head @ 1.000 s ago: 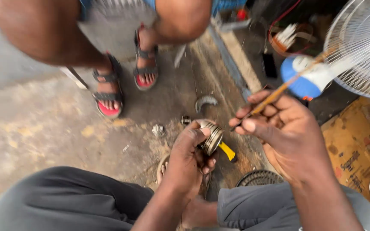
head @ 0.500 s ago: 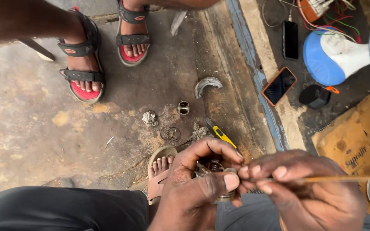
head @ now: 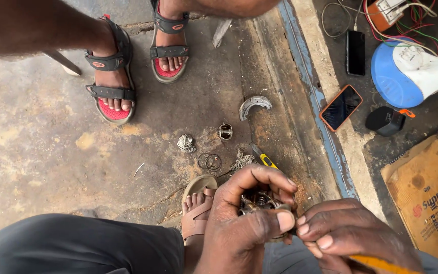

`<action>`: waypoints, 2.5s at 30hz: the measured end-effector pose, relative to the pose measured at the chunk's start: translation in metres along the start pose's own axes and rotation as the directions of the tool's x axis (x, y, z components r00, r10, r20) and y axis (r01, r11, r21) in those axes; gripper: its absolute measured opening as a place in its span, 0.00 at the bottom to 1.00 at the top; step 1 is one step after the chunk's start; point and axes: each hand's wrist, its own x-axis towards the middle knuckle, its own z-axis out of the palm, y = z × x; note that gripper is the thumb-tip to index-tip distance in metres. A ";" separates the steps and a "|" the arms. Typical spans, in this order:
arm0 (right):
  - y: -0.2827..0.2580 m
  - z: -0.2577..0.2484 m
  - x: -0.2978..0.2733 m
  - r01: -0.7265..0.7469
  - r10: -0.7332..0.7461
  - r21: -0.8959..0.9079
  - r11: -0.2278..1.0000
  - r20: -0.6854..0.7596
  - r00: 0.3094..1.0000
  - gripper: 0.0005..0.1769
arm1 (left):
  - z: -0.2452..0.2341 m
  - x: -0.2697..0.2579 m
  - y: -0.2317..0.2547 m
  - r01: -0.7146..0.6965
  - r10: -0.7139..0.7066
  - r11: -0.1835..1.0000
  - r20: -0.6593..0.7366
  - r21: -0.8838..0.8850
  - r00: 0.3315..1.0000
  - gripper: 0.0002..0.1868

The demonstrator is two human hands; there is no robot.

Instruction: Cleaning carbon deposits from a motorcycle engine piston using a hacksaw blade and a small wire brush.

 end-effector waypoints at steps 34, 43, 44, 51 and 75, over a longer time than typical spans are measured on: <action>-0.014 0.020 -0.019 0.067 -0.099 -0.179 0.982 -0.179 0.979 0.11 | 0.010 -0.013 -0.018 -0.336 0.339 0.893 0.044 0.298 0.940 0.16; -0.027 0.025 -0.011 0.027 -0.051 -0.210 0.977 -0.110 0.993 0.11 | 0.011 -0.016 -0.013 -0.284 0.292 0.855 0.049 0.434 0.955 0.15; -0.023 0.028 -0.012 0.013 -0.050 -0.201 0.980 -0.180 0.982 0.10 | 0.009 -0.016 -0.014 -0.294 0.303 0.878 0.038 0.377 0.952 0.14; -0.014 0.026 -0.010 0.012 -0.060 -0.221 0.975 -0.210 0.976 0.08 | 0.013 -0.016 -0.021 -0.369 0.397 0.852 0.003 0.372 0.918 0.13; -0.033 0.034 -0.002 0.034 -0.132 -0.242 0.970 -0.401 0.907 0.04 | 0.035 -0.024 0.003 -0.118 0.112 0.855 0.042 0.505 0.993 0.15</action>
